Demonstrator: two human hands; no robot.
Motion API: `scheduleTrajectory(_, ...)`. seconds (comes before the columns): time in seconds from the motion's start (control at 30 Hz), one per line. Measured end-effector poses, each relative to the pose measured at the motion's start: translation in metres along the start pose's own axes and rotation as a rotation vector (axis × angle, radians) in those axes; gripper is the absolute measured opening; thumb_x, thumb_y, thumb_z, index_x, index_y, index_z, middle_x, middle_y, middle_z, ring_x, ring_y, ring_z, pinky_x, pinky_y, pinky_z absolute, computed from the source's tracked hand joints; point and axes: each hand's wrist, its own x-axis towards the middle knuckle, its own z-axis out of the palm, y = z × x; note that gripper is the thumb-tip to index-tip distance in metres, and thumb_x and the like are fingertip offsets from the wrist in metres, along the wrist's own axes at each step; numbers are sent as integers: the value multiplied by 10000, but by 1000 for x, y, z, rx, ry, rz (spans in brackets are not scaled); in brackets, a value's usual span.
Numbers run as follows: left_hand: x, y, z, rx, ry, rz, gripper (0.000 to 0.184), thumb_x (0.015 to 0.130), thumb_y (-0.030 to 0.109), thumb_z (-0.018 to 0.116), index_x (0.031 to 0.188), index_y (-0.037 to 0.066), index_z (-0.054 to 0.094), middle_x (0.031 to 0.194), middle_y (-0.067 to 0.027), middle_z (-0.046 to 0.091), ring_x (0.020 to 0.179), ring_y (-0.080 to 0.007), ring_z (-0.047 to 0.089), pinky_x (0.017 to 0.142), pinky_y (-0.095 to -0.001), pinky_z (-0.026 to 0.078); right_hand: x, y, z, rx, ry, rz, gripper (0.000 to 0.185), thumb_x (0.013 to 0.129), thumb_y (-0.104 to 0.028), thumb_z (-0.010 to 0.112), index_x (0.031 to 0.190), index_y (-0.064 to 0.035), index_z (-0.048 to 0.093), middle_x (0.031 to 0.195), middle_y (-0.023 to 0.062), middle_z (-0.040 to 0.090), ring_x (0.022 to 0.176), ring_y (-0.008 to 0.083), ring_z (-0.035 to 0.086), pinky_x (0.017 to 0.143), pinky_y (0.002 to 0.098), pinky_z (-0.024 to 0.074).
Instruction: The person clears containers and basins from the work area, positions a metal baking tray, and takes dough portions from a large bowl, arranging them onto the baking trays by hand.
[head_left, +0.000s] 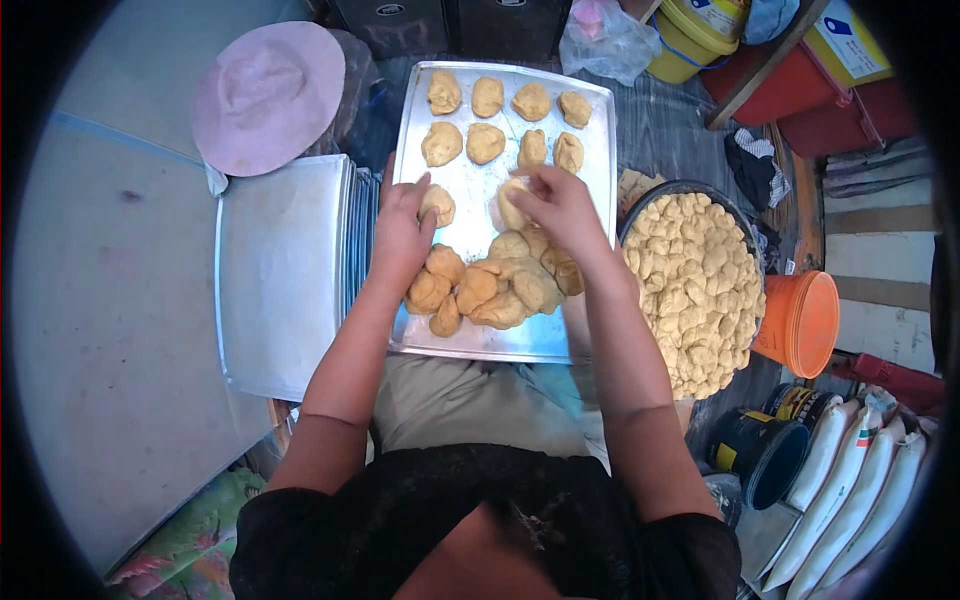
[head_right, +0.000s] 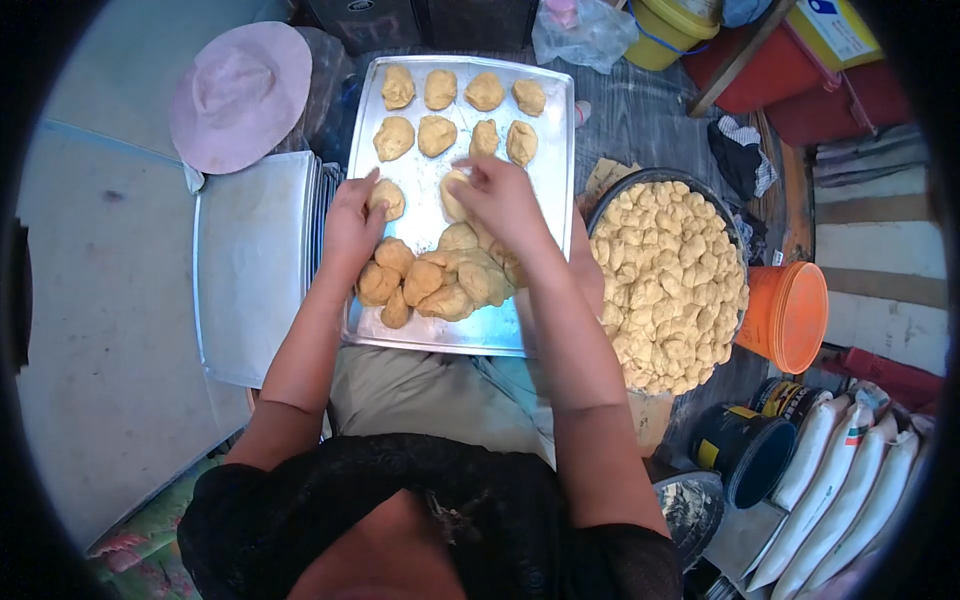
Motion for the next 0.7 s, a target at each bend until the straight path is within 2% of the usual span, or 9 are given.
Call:
scheduleTrajectory(0.07,1,0,3,-16,36,21,324,837,53,665,1157,5,660,1082,-175,587,907,-314,609,799,-368,510,16,0,34,41,88,-7,273,805,-207,745,1002,-39,659,783,145,667,707,346,650,654,405,513)
scheduleTrajectory(0.1,1,1,4,-23,50,34,323,836,50,665,1155,3,657,1085,-181,588,908,-316,609,801,-370,510,24,-1,43,-316,-41,8,275,824,-243,720,976,-37,620,862,158,689,785,349,669,681,416,513)
scheduleTrajectory(0.23,1,-3,4,115,-10,95,339,837,49,658,1174,11,649,1114,-171,593,1008,-312,587,857,-384,485,11,-16,25,-391,-44,16,311,825,-326,705,1002,-74,663,963,155,688,885,335,664,786,427,508)
scheduleTrajectory(0.33,1,12,-1,195,-60,138,336,841,94,664,1170,27,660,1172,-154,595,1106,-301,557,939,-409,433,-15,23,12,-688,-288,-325,305,803,-325,727,991,-89,687,955,124,693,856,337,658,787,437,507)
scheduleTrajectory(0.37,6,20,-3,238,-30,185,336,843,118,670,1168,33,664,1195,-148,593,1132,-297,546,961,-417,412,-11,37,9,-604,-289,-529,265,786,-258,741,950,-58,685,821,75,682,717,260,651,689,377,517)
scheduleTrajectory(0.47,16,29,11,218,-121,275,288,844,199,678,1105,78,700,1224,-95,613,1168,-277,535,997,-435,356,-12,19,-7,-65,-180,61,204,776,-174,730,905,-26,675,705,45,632,626,161,607,594,302,489)
scheduleTrajectory(0.5,17,29,19,206,-206,298,272,847,203,675,1091,86,705,1213,-83,622,1168,-273,534,993,-434,357,-8,24,-6,67,29,29,167,777,-131,712,875,-6,662,661,17,590,630,74,570,551,248,452)
scheduleTrajectory(0.6,21,40,30,225,-284,305,227,861,219,660,1054,115,719,1158,-45,652,1129,-252,555,972,-429,360,0,28,1,-455,182,18,308,774,-269,753,891,-7,640,714,127,658,689,276,663,646,387,511)
scheduleTrajectory(0.7,30,56,31,200,-273,344,253,855,246,670,1069,116,709,1120,-47,656,1096,-245,569,958,-424,360,-8,22,-9,-435,66,171,347,769,-302,751,944,-23,642,790,181,681,773,363,667,715,449,512)
